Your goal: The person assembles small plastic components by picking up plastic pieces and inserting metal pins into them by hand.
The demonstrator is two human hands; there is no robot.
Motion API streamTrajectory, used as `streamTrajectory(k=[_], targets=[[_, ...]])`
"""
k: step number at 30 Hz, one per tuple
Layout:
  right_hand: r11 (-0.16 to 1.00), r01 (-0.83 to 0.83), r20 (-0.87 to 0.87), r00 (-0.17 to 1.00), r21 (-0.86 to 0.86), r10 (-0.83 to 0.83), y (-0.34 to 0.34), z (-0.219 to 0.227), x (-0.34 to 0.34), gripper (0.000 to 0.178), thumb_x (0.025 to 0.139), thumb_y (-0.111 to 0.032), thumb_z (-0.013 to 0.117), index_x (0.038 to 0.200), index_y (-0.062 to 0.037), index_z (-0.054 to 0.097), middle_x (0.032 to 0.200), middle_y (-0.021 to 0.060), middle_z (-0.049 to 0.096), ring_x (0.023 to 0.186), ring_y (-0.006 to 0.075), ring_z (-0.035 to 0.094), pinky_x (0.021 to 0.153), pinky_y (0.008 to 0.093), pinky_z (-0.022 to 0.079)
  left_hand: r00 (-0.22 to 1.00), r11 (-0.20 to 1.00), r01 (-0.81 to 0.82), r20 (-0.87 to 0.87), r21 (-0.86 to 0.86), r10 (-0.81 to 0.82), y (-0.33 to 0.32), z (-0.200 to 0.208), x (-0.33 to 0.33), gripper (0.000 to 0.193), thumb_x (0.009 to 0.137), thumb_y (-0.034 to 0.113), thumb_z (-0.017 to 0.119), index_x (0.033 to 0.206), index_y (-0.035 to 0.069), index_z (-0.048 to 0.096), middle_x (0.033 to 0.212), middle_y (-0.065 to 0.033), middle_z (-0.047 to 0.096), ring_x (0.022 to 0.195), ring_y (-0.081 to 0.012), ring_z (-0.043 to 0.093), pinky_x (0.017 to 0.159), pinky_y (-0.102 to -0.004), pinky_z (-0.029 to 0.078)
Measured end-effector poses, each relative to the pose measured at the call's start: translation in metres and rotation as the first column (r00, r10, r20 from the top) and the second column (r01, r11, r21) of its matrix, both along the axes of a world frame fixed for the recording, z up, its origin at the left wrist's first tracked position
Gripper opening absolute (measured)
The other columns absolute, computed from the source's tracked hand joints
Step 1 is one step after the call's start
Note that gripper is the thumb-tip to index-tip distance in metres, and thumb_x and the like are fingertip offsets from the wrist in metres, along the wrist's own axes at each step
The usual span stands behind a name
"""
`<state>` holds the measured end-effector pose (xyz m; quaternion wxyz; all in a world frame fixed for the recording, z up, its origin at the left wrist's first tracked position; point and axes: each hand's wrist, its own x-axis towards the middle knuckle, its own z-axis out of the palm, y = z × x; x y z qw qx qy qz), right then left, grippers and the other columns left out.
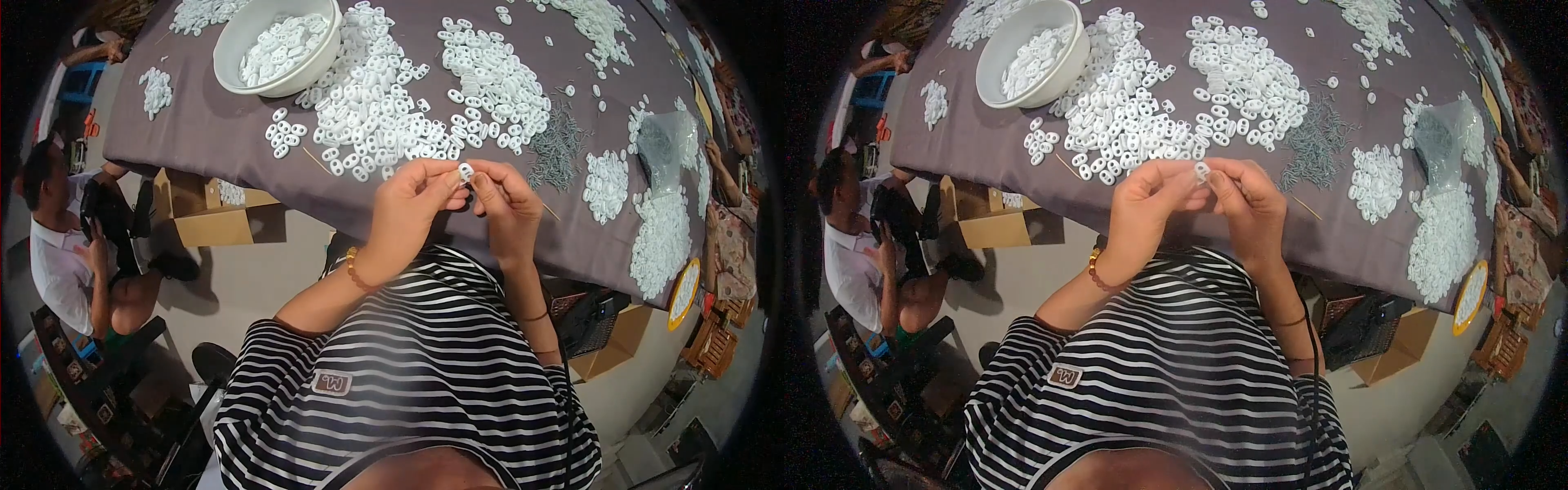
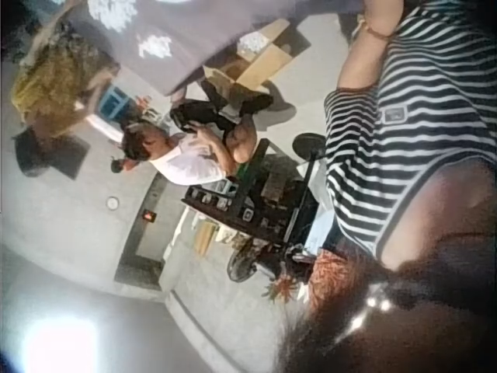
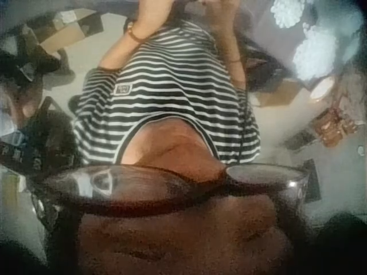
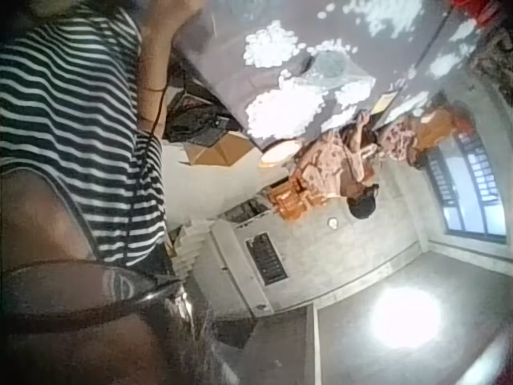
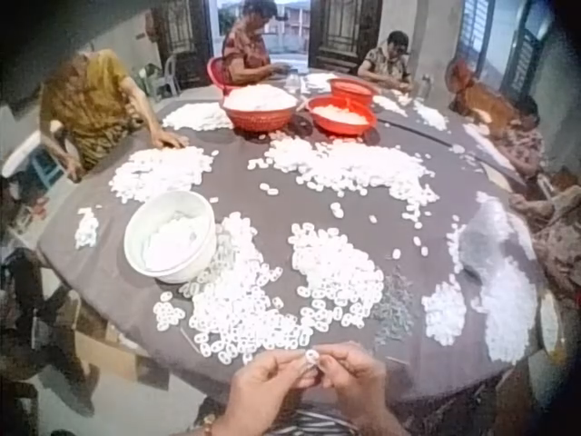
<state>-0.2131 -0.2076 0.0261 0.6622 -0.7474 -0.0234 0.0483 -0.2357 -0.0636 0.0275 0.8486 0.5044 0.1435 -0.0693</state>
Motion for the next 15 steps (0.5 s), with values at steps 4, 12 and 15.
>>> streamTrajectory(k=[4, 12, 15], targets=[[0.991, -0.052, 0.131, 0.989, -0.126, 0.068, -0.003, -0.001, 0.002, 0.020, 0.088, -0.002, 0.064, 0.108, -0.0010, 0.067, 0.090, -0.0004, 0.060, 0.063, 0.0026, 0.049, 0.056, 0.0171, 0.040, 0.998, 0.996, 0.055, -0.036, -0.068, -0.058, 0.004, 0.001, 0.002, 0.026, 0.097, 0.013, 0.056, 0.112, -0.008, 0.059, 0.100, -0.0102, 0.067, 0.086, -0.0125, 0.066, 0.077, -0.0240, 0.055], [0.908, 0.021, 0.450, 0.873, -0.419, 0.187, -0.003, -0.009, 0.003, 0.041, 0.074, 0.002, 0.075, 0.112, -0.0047, 0.062, 0.090, 0.0058, 0.059, 0.064, 0.0102, 0.049, 0.058, 0.0229, 0.042, 0.992, 0.987, 0.118, -0.034, -0.107, -0.123, 0.007, -0.002, 0.004, 0.029, 0.097, 0.013, 0.057, 0.117, -0.008, 0.056, 0.101, -0.0114, 0.066, 0.089, -0.0132, 0.065, 0.080, -0.0249, 0.055], [0.891, 0.059, 0.535, 0.817, -0.449, 0.215, -0.004, -0.008, 0.005, 0.042, 0.073, 0.000, 0.076, 0.112, -0.0060, 0.062, 0.090, 0.0058, 0.059, 0.066, 0.0132, 0.051, 0.062, 0.0250, 0.042, 0.994, 0.980, 0.106, 0.023, -0.169, -0.104, 0.006, -0.004, 0.004, 0.024, 0.096, 0.010, 0.057, 0.115, -0.004, 0.061, 0.103, -0.0081, 0.067, 0.089, -0.0121, 0.065, 0.081, -0.0274, 0.055]])
